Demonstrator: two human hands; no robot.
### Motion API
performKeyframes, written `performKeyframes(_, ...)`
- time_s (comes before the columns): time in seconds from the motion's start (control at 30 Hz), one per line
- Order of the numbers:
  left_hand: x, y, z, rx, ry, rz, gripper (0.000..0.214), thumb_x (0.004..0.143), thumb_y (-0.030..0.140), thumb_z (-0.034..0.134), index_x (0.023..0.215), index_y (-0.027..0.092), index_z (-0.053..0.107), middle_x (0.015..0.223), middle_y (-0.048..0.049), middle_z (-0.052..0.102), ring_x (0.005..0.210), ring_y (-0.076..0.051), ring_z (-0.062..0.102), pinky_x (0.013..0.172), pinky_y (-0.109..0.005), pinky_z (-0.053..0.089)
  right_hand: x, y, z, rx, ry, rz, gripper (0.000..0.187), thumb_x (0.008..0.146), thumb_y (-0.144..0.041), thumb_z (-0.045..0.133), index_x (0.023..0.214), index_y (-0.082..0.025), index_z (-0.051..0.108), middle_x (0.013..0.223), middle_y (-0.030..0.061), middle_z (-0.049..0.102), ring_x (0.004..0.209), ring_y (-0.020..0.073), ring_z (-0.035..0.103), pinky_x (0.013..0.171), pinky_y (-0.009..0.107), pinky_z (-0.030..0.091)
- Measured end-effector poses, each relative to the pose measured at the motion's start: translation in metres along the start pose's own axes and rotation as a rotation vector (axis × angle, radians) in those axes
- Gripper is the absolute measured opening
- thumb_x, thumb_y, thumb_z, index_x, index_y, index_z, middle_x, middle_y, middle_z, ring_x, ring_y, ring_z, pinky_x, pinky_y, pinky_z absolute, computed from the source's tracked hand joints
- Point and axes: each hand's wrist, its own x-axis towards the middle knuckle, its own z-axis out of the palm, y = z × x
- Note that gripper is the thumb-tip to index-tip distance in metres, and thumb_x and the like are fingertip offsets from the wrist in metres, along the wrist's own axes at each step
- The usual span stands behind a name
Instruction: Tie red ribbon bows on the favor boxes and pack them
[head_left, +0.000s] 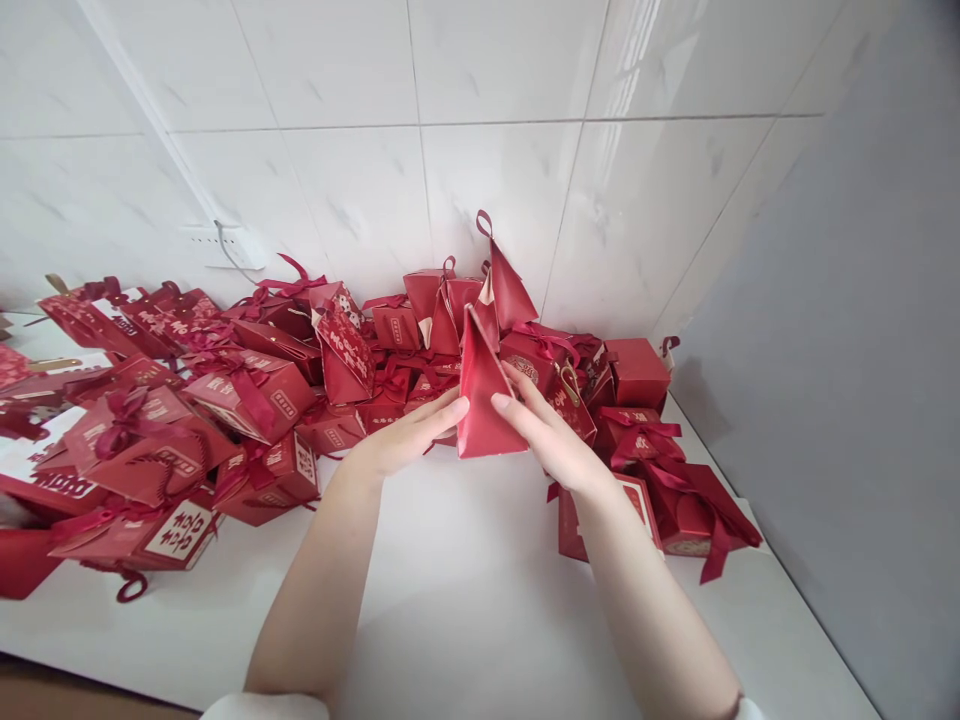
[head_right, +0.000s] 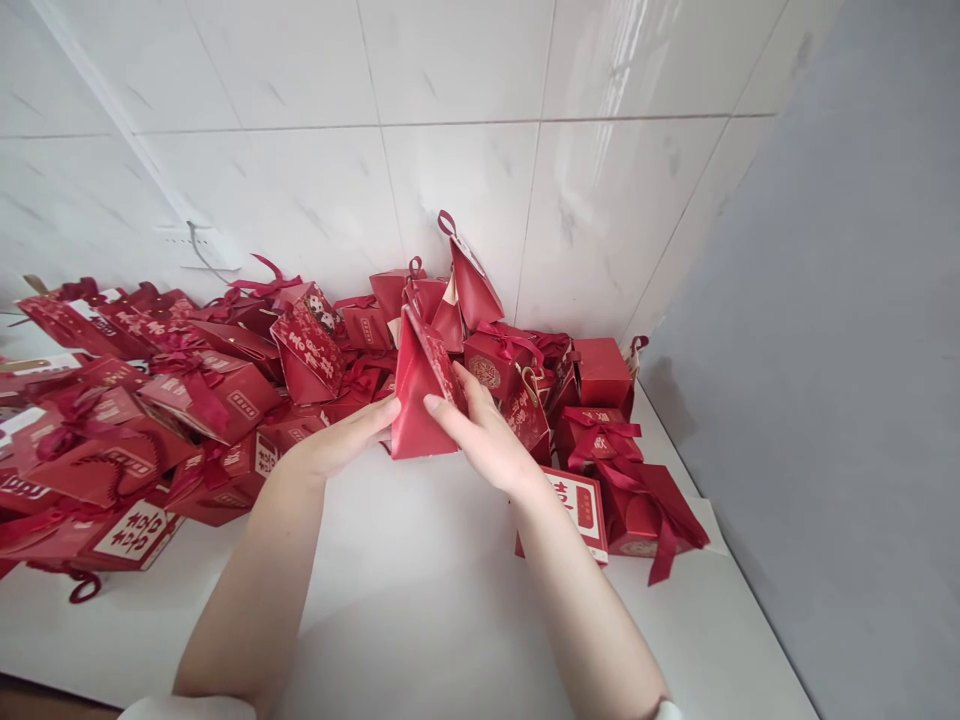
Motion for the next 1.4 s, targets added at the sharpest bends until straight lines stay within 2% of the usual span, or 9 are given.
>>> performKeyframes(0.2, 0.006, 0.008, -0.005, 0.100, 0.054, 0.031, 0.040, 0.085, 0.048, 0.065, 0.118, 0.026, 0.069, 0.099, -0.0073, 0.074, 0.084, -0.025, 0.071, 0.081, -0.038, 0.053, -0.003, -0.005, 0.000, -0.273, -0.017, 0.077, 0.091, 0.080, -0.062, 0.066, 0.155, -0.031, 0.026, 0.162, 0.0089, 0.022, 0.150, 0.0370, 0.017, 0.118, 0.062, 0.020)
performKeyframes(0.37, 0.005, 0.016, -0.012, 0.152, 0.115, 0.057, 0.045, 0.082, 0.043, 0.070, 0.122, 0.023, 0.066, 0.082, -0.0048, 0.074, 0.063, -0.020, 0.067, 0.066, -0.033, 0.054, 0.005, 0.005, -0.011, -0.316, 0.036, 0.068, 0.064, 0.089, -0.040, 0.060, 0.147, -0.025, 0.038, 0.120, 0.0122, 0.066, 0.102, 0.0290, 0.067, 0.094, 0.051, 0.050)
performKeyframes(0.5, 0.001, 0.017, -0.019, 0.153, 0.115, 0.067, 0.049, 0.080, 0.045, 0.072, 0.124, 0.024, 0.066, 0.093, -0.0071, 0.075, 0.077, -0.024, 0.070, 0.074, -0.037, 0.055, 0.009, 0.007, -0.023, -0.165, -0.023, 0.125, 0.042, 0.082, -0.035, 0.067, 0.120, -0.021, 0.056, 0.079, 0.0023, 0.072, 0.074, 0.0223, 0.069, 0.076, 0.040, 0.055)
performKeyframes(0.67, 0.005, 0.008, -0.013, 0.012, 0.180, 0.057, 0.058, 0.083, 0.071, 0.053, 0.118, 0.028, 0.071, 0.112, -0.0068, 0.074, 0.111, -0.032, 0.065, 0.099, -0.044, 0.049, 0.010, 0.004, -0.026, -0.033, 0.015, 0.232, 0.023, 0.078, -0.036, 0.071, 0.092, -0.020, 0.064, 0.082, 0.0054, 0.073, 0.070, 0.0203, 0.070, 0.055, 0.029, 0.053)
performKeyframes(0.8, 0.005, 0.005, -0.008, -0.095, 0.160, 0.074, 0.065, 0.079, 0.078, 0.051, 0.117, 0.028, 0.070, 0.105, -0.0061, 0.076, 0.106, -0.032, 0.067, 0.093, -0.042, 0.052, 0.010, 0.003, -0.025, 0.011, -0.010, 0.246, 0.020, 0.078, -0.035, 0.072, 0.087, -0.019, 0.064, 0.081, 0.0051, 0.072, 0.070, 0.0186, 0.070, 0.055, 0.027, 0.053)
performKeyframes(0.93, 0.006, 0.008, -0.005, -0.106, 0.280, 0.060, 0.044, 0.075, 0.049, 0.077, 0.109, 0.023, 0.069, 0.095, -0.0043, 0.076, 0.083, -0.023, 0.071, 0.072, -0.031, 0.055, 0.009, 0.002, -0.018, 0.082, -0.017, 0.169, 0.030, 0.080, -0.045, 0.071, 0.092, -0.020, 0.059, 0.086, 0.0054, 0.071, 0.072, 0.0187, 0.069, 0.060, 0.030, 0.055)
performKeyframes(1.1, 0.021, 0.007, 0.013, -0.346, 0.377, 0.117, 0.037, 0.078, 0.044, 0.075, 0.103, 0.018, 0.067, 0.092, -0.0061, 0.075, 0.077, -0.021, 0.072, 0.074, -0.031, 0.057, 0.009, 0.003, -0.002, -0.077, 0.179, 0.062, 0.041, 0.093, -0.056, 0.049, 0.116, -0.023, 0.059, 0.123, 0.0092, 0.066, 0.112, 0.0262, 0.062, 0.096, 0.042, 0.048)
performKeyframes(1.23, 0.029, 0.002, 0.022, -0.361, 0.397, 0.173, 0.036, 0.081, 0.045, 0.072, 0.105, 0.018, 0.066, 0.094, -0.0064, 0.076, 0.079, -0.021, 0.072, 0.074, -0.032, 0.057, 0.012, 0.006, 0.001, -0.003, 0.056, 0.142, 0.048, 0.096, -0.060, 0.037, 0.093, -0.021, 0.065, 0.098, 0.0060, 0.072, 0.096, 0.0269, 0.065, 0.088, 0.039, 0.047)
performKeyframes(1.4, 0.026, 0.000, 0.020, -0.252, 0.330, 0.223, 0.039, 0.082, 0.048, 0.071, 0.106, 0.019, 0.065, 0.102, -0.0065, 0.075, 0.089, -0.023, 0.072, 0.079, -0.032, 0.056, 0.013, 0.005, 0.000, -0.099, 0.167, 0.022, 0.042, 0.098, -0.055, 0.037, 0.082, -0.021, 0.056, 0.080, 0.0011, 0.063, 0.075, 0.0197, 0.056, 0.073, 0.030, 0.042)
